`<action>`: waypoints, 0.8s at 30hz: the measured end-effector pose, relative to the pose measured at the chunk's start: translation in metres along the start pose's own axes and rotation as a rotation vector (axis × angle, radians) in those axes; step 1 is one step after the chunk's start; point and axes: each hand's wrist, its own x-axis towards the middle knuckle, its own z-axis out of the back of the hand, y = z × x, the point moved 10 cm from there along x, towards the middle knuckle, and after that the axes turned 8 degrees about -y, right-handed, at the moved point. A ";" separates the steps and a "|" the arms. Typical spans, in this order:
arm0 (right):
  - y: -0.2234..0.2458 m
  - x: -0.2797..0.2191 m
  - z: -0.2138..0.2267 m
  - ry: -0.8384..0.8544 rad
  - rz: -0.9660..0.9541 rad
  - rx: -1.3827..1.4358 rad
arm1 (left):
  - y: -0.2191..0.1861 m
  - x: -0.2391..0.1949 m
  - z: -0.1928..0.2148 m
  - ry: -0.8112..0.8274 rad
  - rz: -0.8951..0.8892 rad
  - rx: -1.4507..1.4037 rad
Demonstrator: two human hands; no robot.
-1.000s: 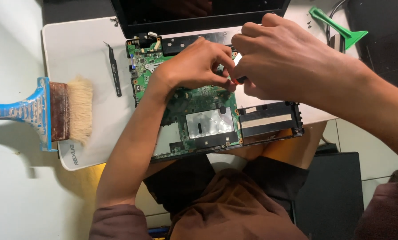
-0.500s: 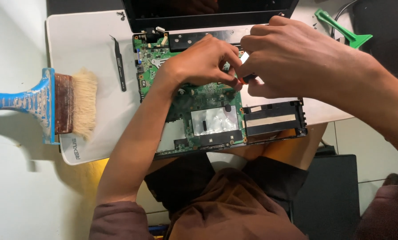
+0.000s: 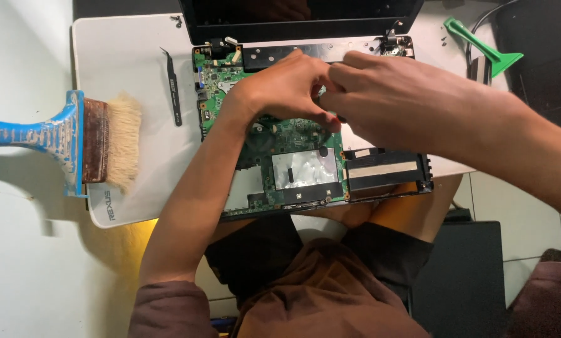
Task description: The person removes screws from a laptop's internal components using a screwdriver, then detaches a ribbon cable and reattaches it. They continue to unscrew and reposition parts within the open laptop chassis.
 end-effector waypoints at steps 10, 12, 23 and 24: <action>-0.017 -0.008 0.005 0.029 -0.139 0.192 | -0.020 -0.007 0.007 0.027 -0.068 -0.118; -0.021 -0.010 0.003 0.027 -0.141 0.157 | -0.020 -0.008 0.005 0.063 -0.090 -0.116; -0.029 -0.014 -0.015 0.227 -0.315 0.366 | -0.014 -0.005 0.004 0.006 -0.095 -0.087; -0.028 -0.016 -0.013 0.201 -0.298 0.303 | -0.015 -0.004 0.004 -0.009 -0.087 -0.069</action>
